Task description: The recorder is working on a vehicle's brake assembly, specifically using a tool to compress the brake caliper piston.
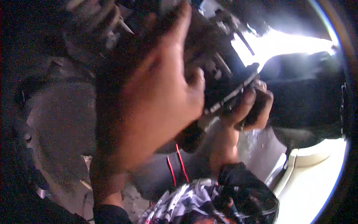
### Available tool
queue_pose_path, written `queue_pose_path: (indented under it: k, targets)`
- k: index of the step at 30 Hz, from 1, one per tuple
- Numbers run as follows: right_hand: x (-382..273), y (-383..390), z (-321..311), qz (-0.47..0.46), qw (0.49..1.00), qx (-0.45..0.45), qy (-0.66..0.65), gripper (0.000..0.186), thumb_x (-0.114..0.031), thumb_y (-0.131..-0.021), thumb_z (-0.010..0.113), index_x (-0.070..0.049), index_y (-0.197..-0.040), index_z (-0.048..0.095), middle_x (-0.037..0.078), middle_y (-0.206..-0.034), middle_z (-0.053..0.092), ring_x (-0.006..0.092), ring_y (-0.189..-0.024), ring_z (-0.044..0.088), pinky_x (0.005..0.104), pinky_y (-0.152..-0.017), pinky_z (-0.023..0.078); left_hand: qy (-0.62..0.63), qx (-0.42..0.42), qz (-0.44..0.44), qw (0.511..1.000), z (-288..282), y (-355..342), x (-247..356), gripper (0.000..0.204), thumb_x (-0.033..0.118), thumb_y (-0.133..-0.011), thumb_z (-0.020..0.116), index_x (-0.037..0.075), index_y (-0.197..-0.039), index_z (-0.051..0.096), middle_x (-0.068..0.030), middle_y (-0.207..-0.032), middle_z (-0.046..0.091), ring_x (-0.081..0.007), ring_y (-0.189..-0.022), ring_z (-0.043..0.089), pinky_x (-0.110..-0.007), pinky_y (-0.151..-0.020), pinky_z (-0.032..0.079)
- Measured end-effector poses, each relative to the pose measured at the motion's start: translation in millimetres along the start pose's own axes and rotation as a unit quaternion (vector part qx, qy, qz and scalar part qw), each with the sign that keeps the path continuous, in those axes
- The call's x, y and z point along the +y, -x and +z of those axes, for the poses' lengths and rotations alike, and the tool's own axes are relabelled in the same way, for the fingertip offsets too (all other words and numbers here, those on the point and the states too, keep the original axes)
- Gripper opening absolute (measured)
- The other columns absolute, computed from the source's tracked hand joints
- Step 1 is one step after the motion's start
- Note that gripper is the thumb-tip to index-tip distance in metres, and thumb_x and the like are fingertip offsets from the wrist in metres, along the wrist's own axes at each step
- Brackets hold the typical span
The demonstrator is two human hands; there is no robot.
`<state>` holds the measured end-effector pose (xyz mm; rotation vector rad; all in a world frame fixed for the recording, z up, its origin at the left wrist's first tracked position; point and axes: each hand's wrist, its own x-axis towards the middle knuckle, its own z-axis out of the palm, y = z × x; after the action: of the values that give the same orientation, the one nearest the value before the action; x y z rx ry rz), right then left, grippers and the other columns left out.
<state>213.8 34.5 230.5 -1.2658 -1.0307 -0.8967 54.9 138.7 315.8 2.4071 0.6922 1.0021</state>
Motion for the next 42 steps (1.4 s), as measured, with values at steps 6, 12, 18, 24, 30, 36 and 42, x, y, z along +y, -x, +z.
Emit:
queue_pose_path:
  k: [6, 12, 18, 24, 30, 36, 42]
  targets:
    - [-9, -18, 5, 0.178, 0.983, -0.048, -0.019, 0.03, -0.022, -0.093, 0.051, 0.005, -0.084, 0.057, 0.013, -0.074, 0.061, 0.0146, -0.066, 0.06, 0.0293, -0.063, 0.052, 0.049, -0.07, -0.074, 0.994, 2, 10, 7, 0.07, 0.009, -0.082, 0.068, 0.003, -0.145, 0.038, -0.0235, -0.132, 0.055, -0.0324, -0.12, 0.057, -0.039, -0.103, 0.043]
    - [22, -37, -6, -0.245, 0.947, -0.123, 0.166, 0.025, -0.009, -0.081, 0.07, 0.002, -0.103, 0.064, 0.011, -0.092, 0.062, 0.0181, -0.072, 0.062, 0.0267, -0.063, 0.051, 0.073, -0.107, -0.146, 0.981, 10, 5, 8, 0.065, 0.012, -0.087, 0.064, 0.002, -0.145, 0.038, -0.0239, -0.131, 0.055, -0.0319, -0.118, 0.058, -0.04, -0.102, 0.044]
    - [29, -28, 0, -0.272, 0.947, -0.077, 0.154, 0.041, -0.008, -0.082, 0.072, -0.007, -0.121, 0.06, 0.01, -0.095, 0.059, 0.0188, -0.077, 0.059, 0.0267, -0.065, 0.049, 0.069, -0.116, -0.174, 0.976, -11, 0, 21, 0.06, 0.016, -0.091, 0.061, 0.001, -0.144, 0.038, -0.0242, -0.131, 0.054, -0.0315, -0.116, 0.059, -0.041, -0.1, 0.046]
    - [-21, -13, -2, 0.197, 0.959, -0.188, -0.072, 0.042, -0.012, -0.085, 0.073, -0.004, -0.12, 0.051, 0.006, -0.1, 0.058, 0.0163, -0.086, 0.053, 0.0271, -0.075, 0.043, 0.0, -0.074, -0.155, 0.985, -11, -14, 38, 0.063, 0.017, -0.092, 0.061, -0.001, -0.146, 0.033, -0.0263, -0.133, 0.052, -0.0314, -0.115, 0.06, -0.042, -0.1, 0.047]
    - [-31, 14, -41, 0.657, 0.657, -0.164, -0.331, 0.05, -0.045, -0.089, 0.059, -0.007, -0.121, 0.053, 0.012, -0.103, 0.063, 0.0263, -0.093, 0.064, 0.0451, -0.08, 0.05, 0.003, -0.09, -0.134, 0.987, -18, -13, -35, 0.076, 0.016, -0.082, 0.073, 0.002, -0.146, 0.035, -0.0242, -0.133, 0.054, -0.0311, -0.119, 0.058, -0.04, -0.102, 0.045]
    - [-24, -10, -10, 0.756, 0.366, -0.282, -0.465, 0.031, -0.042, -0.087, 0.056, -0.011, -0.095, 0.057, 0.005, -0.079, 0.061, 0.0211, -0.07, 0.061, 0.04, -0.064, 0.049, -0.062, -0.093, -0.061, 0.992, -7, -10, -54, 0.089, 0.014, -0.073, 0.076, 0.02, -0.151, 0.032, -0.0221, -0.137, 0.053, -0.0343, -0.124, 0.053, -0.041, -0.107, 0.04]
    - [-43, -22, -18, 0.768, 0.382, -0.305, -0.414, 0.024, -0.03, -0.082, 0.056, -0.01, -0.094, 0.056, 0.005, -0.077, 0.059, 0.019, -0.068, 0.059, 0.0379, -0.063, 0.048, -0.141, -0.129, -0.034, 0.981, -18, -11, -36, 0.096, 0.014, -0.072, 0.077, 0.022, -0.153, 0.025, -0.0241, -0.142, 0.047, -0.0376, -0.13, 0.048, -0.042, -0.109, 0.039]
